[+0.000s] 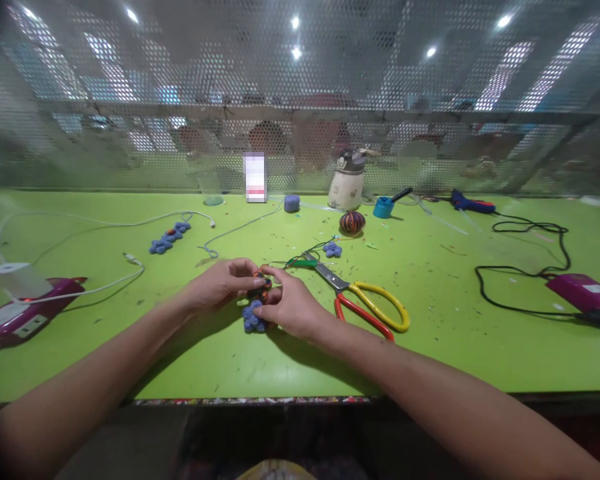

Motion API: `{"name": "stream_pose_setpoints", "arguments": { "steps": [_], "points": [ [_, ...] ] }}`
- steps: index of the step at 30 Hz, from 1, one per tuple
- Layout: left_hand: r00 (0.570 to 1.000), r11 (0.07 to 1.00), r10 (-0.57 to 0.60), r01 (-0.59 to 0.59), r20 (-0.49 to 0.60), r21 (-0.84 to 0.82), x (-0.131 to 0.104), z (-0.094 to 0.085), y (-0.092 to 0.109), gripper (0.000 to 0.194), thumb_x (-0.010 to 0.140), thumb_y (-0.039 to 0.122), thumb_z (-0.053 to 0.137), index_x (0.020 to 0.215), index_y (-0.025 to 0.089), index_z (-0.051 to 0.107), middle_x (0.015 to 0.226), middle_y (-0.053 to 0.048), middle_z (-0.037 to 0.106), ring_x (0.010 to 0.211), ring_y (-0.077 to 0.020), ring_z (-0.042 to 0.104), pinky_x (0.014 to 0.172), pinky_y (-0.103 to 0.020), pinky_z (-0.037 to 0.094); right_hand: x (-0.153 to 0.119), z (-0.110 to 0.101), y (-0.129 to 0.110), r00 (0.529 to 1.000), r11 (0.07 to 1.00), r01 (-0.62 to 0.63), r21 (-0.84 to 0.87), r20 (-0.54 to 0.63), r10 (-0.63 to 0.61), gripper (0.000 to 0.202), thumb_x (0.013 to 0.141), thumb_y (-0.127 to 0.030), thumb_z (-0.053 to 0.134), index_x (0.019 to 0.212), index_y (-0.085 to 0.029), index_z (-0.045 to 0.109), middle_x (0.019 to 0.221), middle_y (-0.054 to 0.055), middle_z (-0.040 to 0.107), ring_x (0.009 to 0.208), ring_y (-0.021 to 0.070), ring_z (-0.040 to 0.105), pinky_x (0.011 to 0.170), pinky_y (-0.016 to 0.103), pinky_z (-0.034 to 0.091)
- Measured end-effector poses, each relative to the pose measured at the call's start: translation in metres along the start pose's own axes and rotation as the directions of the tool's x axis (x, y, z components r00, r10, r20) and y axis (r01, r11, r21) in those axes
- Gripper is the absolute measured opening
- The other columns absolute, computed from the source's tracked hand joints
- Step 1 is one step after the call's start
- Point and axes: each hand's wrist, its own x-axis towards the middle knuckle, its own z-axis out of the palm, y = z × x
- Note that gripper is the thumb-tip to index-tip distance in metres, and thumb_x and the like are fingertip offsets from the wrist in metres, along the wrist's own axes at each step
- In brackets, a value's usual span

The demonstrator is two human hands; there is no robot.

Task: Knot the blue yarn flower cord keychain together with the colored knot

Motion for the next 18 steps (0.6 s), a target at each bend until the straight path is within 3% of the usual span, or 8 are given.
{"name": "stream_pose_setpoints", "arguments": {
  "steps": [4,10,14,18],
  "points": [
    [0.999,1.000,-0.016,0.016,0.039,-0.019,-0.001,0.002,0.004,0.020,0.063,0.017,0.081,0.073,0.014,0.064,0.065,-0.002,0.063,0.059,-0.0108,0.057,0.057,-0.024,0.038,0.002,-0.008,-0.005,0.993,0.991,0.094,-0.095,-0.069,-0.100,0.057,0.065,-0.005,0.070,0.119,-0.015,0.057,0.075,0.002,0.063,0.070,0.0150,0.059,0.062,0.028,0.047],
    [0.996,0.999,-0.031,0.031,0.079,-0.007,-0.004,0.004,0.007,0.020,0.062,0.015,0.081,0.073,0.013,0.064,0.070,-0.005,0.066,0.062,-0.0132,0.060,0.059,-0.027,0.040,0.010,-0.019,-0.007,0.992,0.993,0.059,0.098,-0.117,-0.047,0.041,0.071,-0.009,0.066,0.110,-0.017,0.060,0.090,0.006,0.065,0.078,0.0156,0.060,0.061,0.027,0.045],
    [0.998,1.000,-0.023,0.022,0.056,0.022,-0.003,0.003,0.003,0.020,0.063,0.016,0.080,0.075,0.013,0.064,0.077,-0.008,0.067,0.067,-0.0153,0.061,0.065,-0.031,0.044,0.017,-0.019,-0.007,0.991,0.964,0.040,0.264,-0.135,-0.004,0.043,0.072,-0.014,0.070,0.113,-0.014,0.056,0.086,0.007,0.067,0.074,0.0148,0.062,0.064,0.029,0.047],
    [0.999,0.999,0.027,-0.029,0.045,0.045,0.000,0.004,-0.004,0.021,0.063,0.015,0.080,0.075,0.014,0.063,0.075,-0.007,0.067,0.070,-0.0160,0.062,0.071,-0.032,0.046,0.027,-0.018,-0.003,0.977,0.945,0.109,0.308,-0.209,-0.044,0.046,0.060,-0.012,0.079,0.102,-0.014,0.060,0.075,0.002,0.066,0.069,0.0137,0.062,0.066,0.029,0.047]
  ]
}}
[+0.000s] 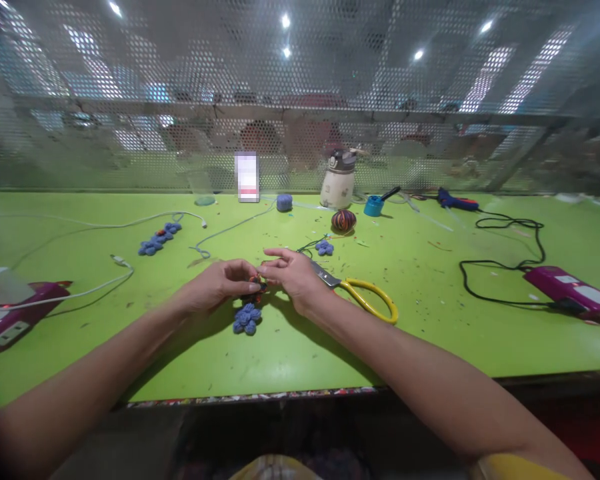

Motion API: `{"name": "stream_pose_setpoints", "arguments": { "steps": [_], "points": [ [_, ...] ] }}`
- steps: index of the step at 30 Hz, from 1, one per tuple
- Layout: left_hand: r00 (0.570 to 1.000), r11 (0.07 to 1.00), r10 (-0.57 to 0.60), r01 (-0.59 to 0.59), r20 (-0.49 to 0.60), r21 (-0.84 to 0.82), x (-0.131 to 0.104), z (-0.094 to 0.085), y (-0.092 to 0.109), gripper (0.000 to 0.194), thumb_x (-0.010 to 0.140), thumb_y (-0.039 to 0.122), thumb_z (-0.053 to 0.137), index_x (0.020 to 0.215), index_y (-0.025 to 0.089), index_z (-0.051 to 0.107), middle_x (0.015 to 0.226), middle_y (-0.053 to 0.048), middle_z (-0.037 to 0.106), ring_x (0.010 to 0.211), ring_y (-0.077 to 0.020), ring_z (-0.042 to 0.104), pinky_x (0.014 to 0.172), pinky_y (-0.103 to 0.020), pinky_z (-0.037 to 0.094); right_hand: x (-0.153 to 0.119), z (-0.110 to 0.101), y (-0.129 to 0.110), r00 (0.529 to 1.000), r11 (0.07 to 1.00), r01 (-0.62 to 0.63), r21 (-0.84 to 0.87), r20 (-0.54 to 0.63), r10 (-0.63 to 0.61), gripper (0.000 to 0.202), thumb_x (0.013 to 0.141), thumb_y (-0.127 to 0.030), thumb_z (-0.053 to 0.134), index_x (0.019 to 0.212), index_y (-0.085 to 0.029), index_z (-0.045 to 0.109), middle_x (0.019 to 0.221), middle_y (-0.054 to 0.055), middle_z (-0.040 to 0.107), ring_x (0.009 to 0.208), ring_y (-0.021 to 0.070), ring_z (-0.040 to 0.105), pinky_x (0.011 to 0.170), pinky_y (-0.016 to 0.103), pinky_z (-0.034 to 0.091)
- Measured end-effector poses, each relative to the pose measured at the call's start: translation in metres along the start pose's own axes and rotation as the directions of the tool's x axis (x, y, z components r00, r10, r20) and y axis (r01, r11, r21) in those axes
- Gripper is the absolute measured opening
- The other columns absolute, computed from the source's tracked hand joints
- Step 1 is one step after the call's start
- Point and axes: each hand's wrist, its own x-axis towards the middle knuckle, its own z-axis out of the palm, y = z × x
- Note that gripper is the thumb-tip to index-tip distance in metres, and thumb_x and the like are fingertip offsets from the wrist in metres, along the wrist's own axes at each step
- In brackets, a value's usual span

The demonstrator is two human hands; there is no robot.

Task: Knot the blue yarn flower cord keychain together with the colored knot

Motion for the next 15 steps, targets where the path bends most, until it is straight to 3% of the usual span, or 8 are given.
{"name": "stream_pose_setpoints", "arguments": {
  "steps": [3,8,11,15],
  "points": [
    [1.000,1.000,-0.002,0.002,0.017,-0.021,0.003,0.001,-0.006,0.023,0.062,0.015,0.081,0.074,0.014,0.062,0.071,-0.005,0.065,0.067,-0.0160,0.062,0.070,-0.034,0.047,0.006,-0.001,0.003,0.997,0.997,0.070,0.013,-0.015,-0.070,0.041,0.053,-0.014,0.082,0.089,-0.014,0.065,0.068,-0.001,0.065,0.064,0.0126,0.061,0.065,0.029,0.046],
    [0.999,0.998,-0.023,0.025,0.022,-0.057,0.003,0.001,-0.005,0.024,0.063,0.018,0.081,0.079,0.013,0.064,0.080,-0.008,0.067,0.072,-0.0158,0.062,0.070,-0.031,0.046,0.009,-0.001,0.000,0.995,0.995,0.102,-0.017,-0.013,-0.102,0.032,0.053,-0.016,0.080,0.082,-0.014,0.067,0.066,-0.001,0.064,0.059,0.0116,0.059,0.061,0.029,0.045],
    [0.997,0.992,-0.059,0.065,0.051,-0.112,-0.001,0.001,0.003,0.031,0.072,0.032,0.075,0.094,0.011,0.068,0.095,-0.013,0.067,0.081,-0.0168,0.061,0.070,-0.029,0.045,0.007,0.000,-0.004,0.994,0.992,0.111,-0.058,-0.009,-0.112,0.032,0.053,-0.016,0.081,0.082,-0.014,0.068,0.067,0.000,0.064,0.061,0.0123,0.060,0.061,0.029,0.045],
    [0.989,0.975,-0.140,0.147,0.051,-0.170,-0.003,0.001,0.009,0.049,0.079,0.053,0.063,0.096,0.007,0.068,0.091,-0.014,0.067,0.078,-0.0173,0.060,0.068,-0.029,0.045,0.008,0.002,-0.003,0.990,0.983,0.140,-0.117,0.011,-0.140,0.028,0.055,-0.016,0.081,0.080,-0.016,0.069,0.066,0.000,0.065,0.063,0.0130,0.060,0.065,0.030,0.048]
  ]
}}
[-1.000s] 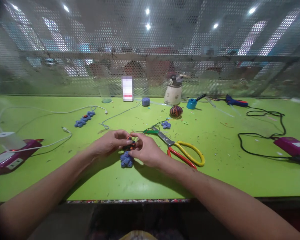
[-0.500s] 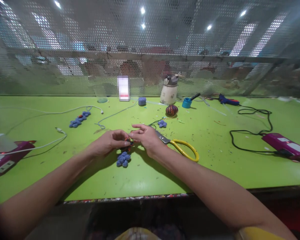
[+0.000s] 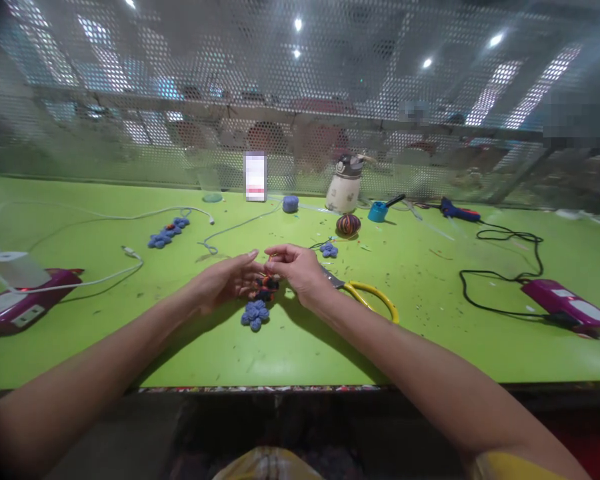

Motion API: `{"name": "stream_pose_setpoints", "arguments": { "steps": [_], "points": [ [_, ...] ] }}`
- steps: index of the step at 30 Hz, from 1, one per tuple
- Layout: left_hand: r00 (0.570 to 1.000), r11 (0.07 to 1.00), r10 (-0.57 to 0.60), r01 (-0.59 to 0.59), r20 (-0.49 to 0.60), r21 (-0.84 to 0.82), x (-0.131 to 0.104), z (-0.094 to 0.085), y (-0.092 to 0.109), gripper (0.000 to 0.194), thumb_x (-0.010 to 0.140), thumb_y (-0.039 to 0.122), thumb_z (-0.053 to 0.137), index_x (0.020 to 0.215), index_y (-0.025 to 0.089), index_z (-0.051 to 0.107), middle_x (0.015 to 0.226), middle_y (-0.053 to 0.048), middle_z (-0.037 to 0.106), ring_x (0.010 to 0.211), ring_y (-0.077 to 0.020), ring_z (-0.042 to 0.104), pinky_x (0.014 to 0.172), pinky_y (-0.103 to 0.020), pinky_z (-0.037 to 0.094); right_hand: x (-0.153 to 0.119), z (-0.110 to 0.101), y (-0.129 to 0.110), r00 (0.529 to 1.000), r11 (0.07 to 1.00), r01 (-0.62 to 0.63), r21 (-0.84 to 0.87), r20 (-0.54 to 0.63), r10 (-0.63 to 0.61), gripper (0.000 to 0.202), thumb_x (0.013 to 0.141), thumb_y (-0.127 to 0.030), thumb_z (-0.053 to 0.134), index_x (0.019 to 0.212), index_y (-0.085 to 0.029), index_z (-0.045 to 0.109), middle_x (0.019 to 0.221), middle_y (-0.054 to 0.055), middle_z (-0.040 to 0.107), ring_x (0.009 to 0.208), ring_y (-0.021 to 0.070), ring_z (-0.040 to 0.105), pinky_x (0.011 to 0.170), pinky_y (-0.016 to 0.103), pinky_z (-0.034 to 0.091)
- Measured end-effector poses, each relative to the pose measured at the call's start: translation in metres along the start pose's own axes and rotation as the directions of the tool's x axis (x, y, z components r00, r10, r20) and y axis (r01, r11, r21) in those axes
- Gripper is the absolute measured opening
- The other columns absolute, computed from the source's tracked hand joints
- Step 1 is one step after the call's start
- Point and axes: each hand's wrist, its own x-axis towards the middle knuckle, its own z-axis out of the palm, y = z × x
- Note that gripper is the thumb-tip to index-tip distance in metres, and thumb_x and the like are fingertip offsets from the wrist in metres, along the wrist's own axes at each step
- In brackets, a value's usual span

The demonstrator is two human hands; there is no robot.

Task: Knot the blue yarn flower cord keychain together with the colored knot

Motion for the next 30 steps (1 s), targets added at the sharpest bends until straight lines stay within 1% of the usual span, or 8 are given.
{"name": "stream_pose_setpoints", "arguments": {
  "steps": [2,5,8,12,16,21,24,30],
  "points": [
    [1.000,0.999,0.014,-0.015,0.009,0.049,0.001,-0.001,-0.002,0.048,0.077,0.051,0.066,0.097,0.007,0.068,0.091,-0.015,0.067,0.078,-0.0172,0.060,0.069,-0.029,0.044,0.001,0.001,0.003,1.000,1.000,-0.002,-0.014,0.005,0.002,0.028,0.053,-0.016,0.082,0.079,-0.016,0.069,0.066,0.000,0.064,0.062,0.0124,0.059,0.065,0.030,0.047],
    [0.998,0.980,0.059,-0.060,0.007,0.191,0.005,-0.001,-0.006,0.041,0.071,0.041,0.075,0.096,0.008,0.070,0.092,-0.014,0.067,0.075,-0.0155,0.058,0.068,-0.030,0.042,0.003,0.003,0.005,1.000,1.000,0.002,-0.016,-0.015,-0.002,0.029,0.052,-0.017,0.082,0.078,-0.016,0.069,0.066,0.000,0.064,0.060,0.0112,0.057,0.061,0.028,0.045],
    [0.996,0.958,0.079,-0.067,-0.031,0.279,0.006,0.000,-0.008,0.032,0.069,0.036,0.077,0.085,0.009,0.070,0.079,-0.009,0.066,0.064,-0.0118,0.053,0.062,-0.030,0.039,0.002,0.003,0.005,0.999,1.000,0.012,-0.002,-0.030,-0.012,0.027,0.054,-0.016,0.081,0.078,-0.015,0.069,0.066,0.000,0.064,0.060,0.0110,0.057,0.060,0.027,0.044],
    [0.995,0.958,0.069,-0.048,-0.066,0.284,0.003,0.004,-0.006,0.021,0.069,0.029,0.076,0.073,0.011,0.067,0.065,-0.004,0.061,0.055,-0.0100,0.047,0.058,-0.030,0.036,0.001,0.002,0.002,0.999,0.998,0.005,0.059,-0.047,-0.002,0.030,0.052,-0.018,0.081,0.078,-0.013,0.068,0.063,0.000,0.065,0.058,0.0113,0.059,0.059,0.027,0.045],
    [0.993,0.932,0.089,-0.055,-0.081,0.358,0.002,0.006,-0.005,0.018,0.068,0.025,0.077,0.070,0.012,0.065,0.064,-0.004,0.062,0.057,-0.0118,0.050,0.060,-0.031,0.038,0.000,0.000,0.002,0.998,0.999,0.028,0.047,-0.060,-0.025,0.029,0.053,-0.021,0.081,0.077,-0.013,0.067,0.059,0.000,0.066,0.056,0.0131,0.061,0.058,0.029,0.047],
    [0.995,0.925,0.093,-0.077,-0.024,0.372,0.003,0.006,-0.006,0.017,0.064,0.019,0.078,0.069,0.013,0.063,0.069,-0.007,0.066,0.064,-0.0148,0.058,0.068,-0.033,0.043,0.000,0.001,0.003,0.997,0.998,0.056,0.012,-0.050,-0.055,0.025,0.055,-0.020,0.079,0.076,-0.014,0.067,0.057,-0.001,0.064,0.051,0.0113,0.058,0.055,0.028,0.046],
    [0.997,0.920,0.074,-0.073,0.010,0.385,0.004,0.005,-0.008,0.018,0.065,0.019,0.077,0.069,0.013,0.062,0.070,-0.008,0.068,0.065,-0.0158,0.060,0.069,-0.034,0.044,0.001,-0.001,0.002,0.997,0.998,0.061,0.027,-0.042,-0.060,0.023,0.057,-0.019,0.078,0.076,-0.014,0.067,0.057,-0.001,0.063,0.052,0.0114,0.058,0.054,0.027,0.045],
    [0.998,0.926,0.062,-0.066,0.023,0.372,0.004,0.004,-0.009,0.022,0.062,0.021,0.079,0.076,0.013,0.063,0.070,-0.007,0.068,0.065,-0.0162,0.062,0.069,-0.034,0.046,0.000,-0.001,-0.005,1.000,0.993,0.002,0.119,-0.021,0.001,0.026,0.057,-0.015,0.077,0.081,-0.013,0.068,0.063,-0.001,0.063,0.053,0.0086,0.051,0.051,0.025,0.040]
  ]
}}
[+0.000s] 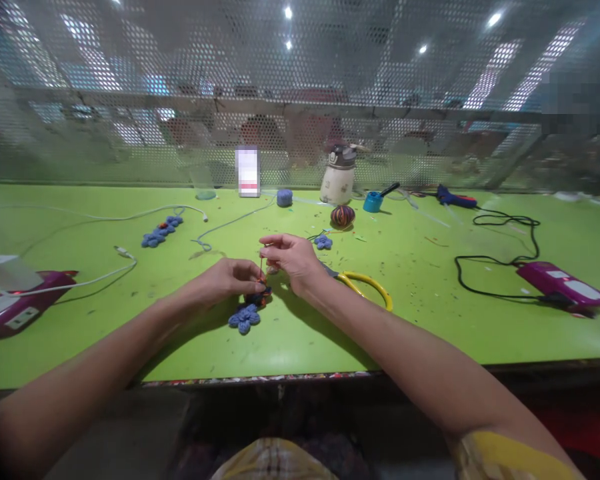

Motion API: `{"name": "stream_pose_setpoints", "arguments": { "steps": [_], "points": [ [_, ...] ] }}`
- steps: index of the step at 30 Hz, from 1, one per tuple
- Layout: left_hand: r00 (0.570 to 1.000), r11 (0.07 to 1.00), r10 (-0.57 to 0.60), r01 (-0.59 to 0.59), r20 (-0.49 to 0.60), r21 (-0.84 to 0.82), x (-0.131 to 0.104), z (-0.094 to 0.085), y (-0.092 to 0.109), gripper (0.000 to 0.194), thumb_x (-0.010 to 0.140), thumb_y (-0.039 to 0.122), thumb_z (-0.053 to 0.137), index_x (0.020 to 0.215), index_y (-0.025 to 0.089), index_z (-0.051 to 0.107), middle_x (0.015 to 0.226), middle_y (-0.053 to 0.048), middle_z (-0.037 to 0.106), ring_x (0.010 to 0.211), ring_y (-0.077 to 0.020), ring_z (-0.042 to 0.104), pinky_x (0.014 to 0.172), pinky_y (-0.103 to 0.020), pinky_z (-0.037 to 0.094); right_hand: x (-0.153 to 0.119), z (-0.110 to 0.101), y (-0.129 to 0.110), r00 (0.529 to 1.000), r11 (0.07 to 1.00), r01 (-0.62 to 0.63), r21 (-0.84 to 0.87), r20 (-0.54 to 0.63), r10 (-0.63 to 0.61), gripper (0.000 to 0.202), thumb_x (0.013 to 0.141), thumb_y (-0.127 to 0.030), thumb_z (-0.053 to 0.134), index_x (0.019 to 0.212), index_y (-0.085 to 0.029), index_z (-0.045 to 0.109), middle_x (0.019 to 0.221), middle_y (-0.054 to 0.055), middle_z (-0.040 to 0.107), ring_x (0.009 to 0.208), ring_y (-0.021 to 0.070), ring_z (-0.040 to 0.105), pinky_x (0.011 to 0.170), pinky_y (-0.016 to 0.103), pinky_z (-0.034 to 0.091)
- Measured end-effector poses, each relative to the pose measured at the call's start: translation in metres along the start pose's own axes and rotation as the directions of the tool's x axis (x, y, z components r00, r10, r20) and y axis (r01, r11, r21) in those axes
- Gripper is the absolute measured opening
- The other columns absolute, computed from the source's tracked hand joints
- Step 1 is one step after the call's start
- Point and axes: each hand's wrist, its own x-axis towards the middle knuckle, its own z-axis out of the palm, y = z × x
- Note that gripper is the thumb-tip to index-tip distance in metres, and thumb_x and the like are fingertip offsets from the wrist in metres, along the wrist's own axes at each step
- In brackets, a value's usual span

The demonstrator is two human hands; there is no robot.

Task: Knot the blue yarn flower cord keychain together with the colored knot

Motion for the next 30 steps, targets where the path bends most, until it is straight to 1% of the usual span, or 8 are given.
{"name": "stream_pose_setpoints", "arguments": {
  "steps": [5,10,12,15,19,24,27,30],
  "points": [
    [1.000,0.999,-0.012,0.012,0.000,0.050,-0.003,0.004,0.004,0.017,0.064,0.021,0.077,0.074,0.014,0.066,0.072,-0.007,0.069,0.065,-0.0163,0.061,0.069,-0.033,0.046,-0.001,0.004,-0.008,1.000,1.000,-0.019,-0.005,0.022,0.019,0.020,0.061,-0.010,0.072,0.080,-0.014,0.068,0.065,0.000,0.062,0.055,0.0092,0.050,0.050,0.024,0.038],
    [1.000,0.999,0.003,-0.003,0.013,0.054,-0.003,0.004,0.005,0.013,0.063,0.020,0.077,0.069,0.014,0.067,0.070,-0.008,0.068,0.065,-0.0159,0.061,0.071,-0.033,0.047,0.006,0.007,-0.030,0.985,0.975,-0.165,-0.147,0.020,0.170,0.016,0.067,0.000,0.061,0.076,-0.012,0.067,0.060,0.002,0.060,0.051,0.0104,0.051,0.044,0.023,0.035],
    [1.000,0.999,0.005,-0.006,0.030,0.035,-0.003,0.004,0.004,0.015,0.062,0.021,0.078,0.069,0.014,0.067,0.071,-0.008,0.069,0.066,-0.0165,0.062,0.071,-0.034,0.048,0.009,0.009,-0.042,0.981,0.964,-0.188,-0.187,0.011,0.193,0.018,0.069,0.003,0.058,0.075,-0.011,0.066,0.059,0.003,0.059,0.048,0.0096,0.050,0.042,0.023,0.033],
    [0.998,0.999,0.002,-0.004,0.062,0.036,-0.003,0.003,0.003,0.017,0.065,0.024,0.078,0.072,0.013,0.067,0.072,-0.010,0.070,0.066,-0.0173,0.063,0.070,-0.034,0.048,0.015,0.012,-0.061,0.986,0.969,-0.158,-0.187,0.019,0.165,0.018,0.071,0.004,0.057,0.075,-0.011,0.066,0.059,0.002,0.057,0.044,0.0070,0.045,0.040,0.022,0.032],
    [0.999,0.998,0.016,-0.018,0.036,0.059,-0.003,0.003,0.004,0.016,0.067,0.023,0.076,0.074,0.012,0.066,0.073,-0.011,0.071,0.066,-0.0176,0.064,0.070,-0.034,0.048,0.020,0.011,-0.078,0.993,0.977,-0.099,-0.189,0.046,0.109,0.016,0.074,0.003,0.058,0.075,-0.011,0.066,0.061,0.004,0.060,0.049,0.0083,0.050,0.041,0.021,0.034],
    [1.000,0.983,0.029,-0.029,0.001,0.179,-0.002,0.002,0.003,0.011,0.066,0.019,0.075,0.068,0.013,0.066,0.068,-0.010,0.069,0.061,-0.0172,0.063,0.065,-0.034,0.048,0.028,-0.001,-0.090,0.998,0.986,-0.020,-0.165,0.051,0.029,0.016,0.076,0.003,0.056,0.078,-0.009,0.066,0.065,0.007,0.062,0.056,0.0107,0.056,0.044,0.021,0.039],
    [0.999,0.973,0.034,-0.037,0.017,0.230,-0.001,-0.001,0.001,0.012,0.065,0.021,0.075,0.067,0.014,0.066,0.066,-0.009,0.069,0.061,-0.0178,0.063,0.063,-0.034,0.047,0.036,-0.009,-0.095,1.000,0.992,0.007,-0.126,0.029,-0.003,0.016,0.077,0.003,0.055,0.079,-0.009,0.065,0.067,0.007,0.062,0.060,0.0123,0.058,0.046,0.021,0.041],
    [0.998,0.961,0.046,-0.054,0.038,0.271,0.000,-0.003,0.000,0.014,0.065,0.024,0.075,0.067,0.013,0.066,0.067,-0.010,0.068,0.060,-0.0181,0.063,0.061,-0.033,0.047,0.046,-0.010,-0.103,1.000,0.994,0.030,-0.106,0.007,-0.030,0.017,0.079,0.004,0.052,0.080,-0.009,0.063,0.066,0.007,0.061,0.059,0.0115,0.058,0.047,0.020,0.042]
  ]
}}
